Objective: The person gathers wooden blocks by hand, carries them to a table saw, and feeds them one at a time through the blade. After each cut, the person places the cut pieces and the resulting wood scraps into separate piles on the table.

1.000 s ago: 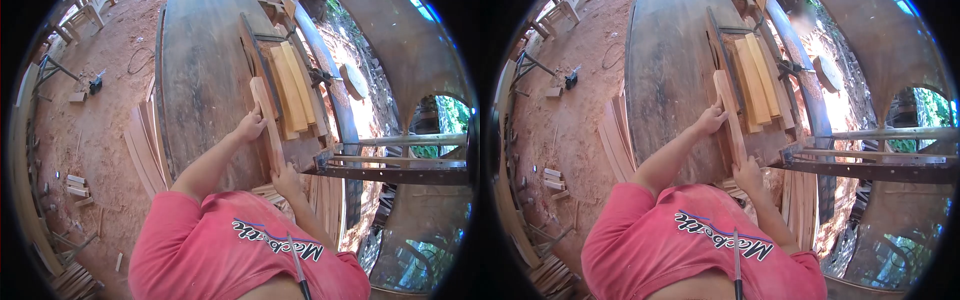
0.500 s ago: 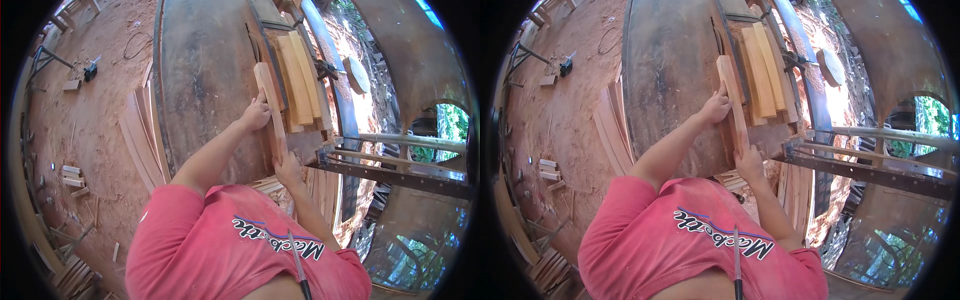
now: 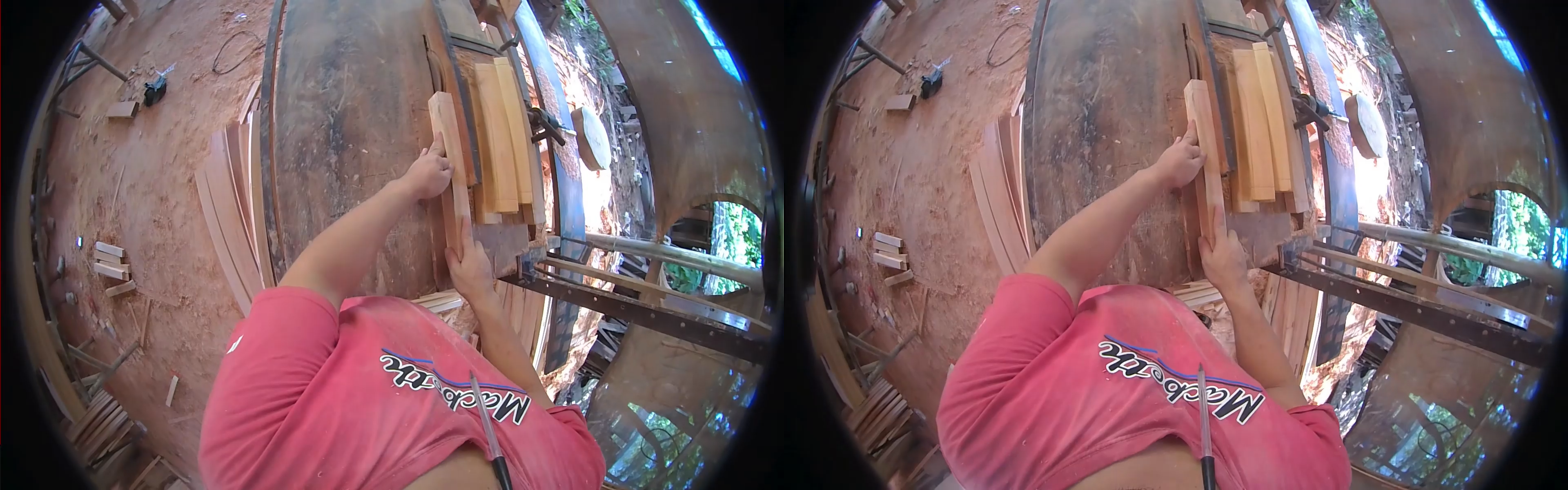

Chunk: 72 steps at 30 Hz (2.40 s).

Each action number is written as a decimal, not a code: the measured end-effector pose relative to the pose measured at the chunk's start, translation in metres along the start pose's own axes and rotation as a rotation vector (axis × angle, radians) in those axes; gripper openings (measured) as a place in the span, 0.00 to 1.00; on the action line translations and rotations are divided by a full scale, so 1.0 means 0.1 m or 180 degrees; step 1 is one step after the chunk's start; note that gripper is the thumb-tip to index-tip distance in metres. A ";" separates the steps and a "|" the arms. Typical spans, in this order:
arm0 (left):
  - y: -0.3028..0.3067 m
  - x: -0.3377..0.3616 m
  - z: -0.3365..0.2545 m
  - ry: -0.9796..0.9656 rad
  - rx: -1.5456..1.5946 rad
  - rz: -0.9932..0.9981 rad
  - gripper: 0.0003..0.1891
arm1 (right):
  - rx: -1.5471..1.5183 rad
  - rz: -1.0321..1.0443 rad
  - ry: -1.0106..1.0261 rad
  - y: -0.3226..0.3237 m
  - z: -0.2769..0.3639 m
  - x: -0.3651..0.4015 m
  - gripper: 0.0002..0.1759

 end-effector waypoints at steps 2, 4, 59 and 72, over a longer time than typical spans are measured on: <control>0.01 -0.03 0.02 -0.0002 -0.0039 -0.0029 0.21 | 0.0050 0.0047 -0.0041 0.00 0.01 -0.03 0.43; 0.03 -0.05 0.01 0.0054 -0.0117 0.0036 0.21 | 0.0025 0.0044 -0.0049 0.00 0.02 -0.05 0.44; 0.66 -0.61 -0.64 0.0002 0.0980 -0.0790 0.27 | -0.0257 -0.1464 0.0504 2.75 1.24 -2.04 0.22; 0.68 -0.63 -0.64 0.0080 0.1053 -0.0825 0.29 | -0.0638 -0.1553 0.0927 2.74 1.31 -2.40 0.27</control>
Point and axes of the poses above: each hand's wrist, its own x-axis away from the middle knuckle, its own y-axis out of the back of the hand, z = x × y, the point moved 5 cm from there along -x, towards the middle knuckle, and after that the axes turned 4 degrees about -z, right-handed, at the moved point
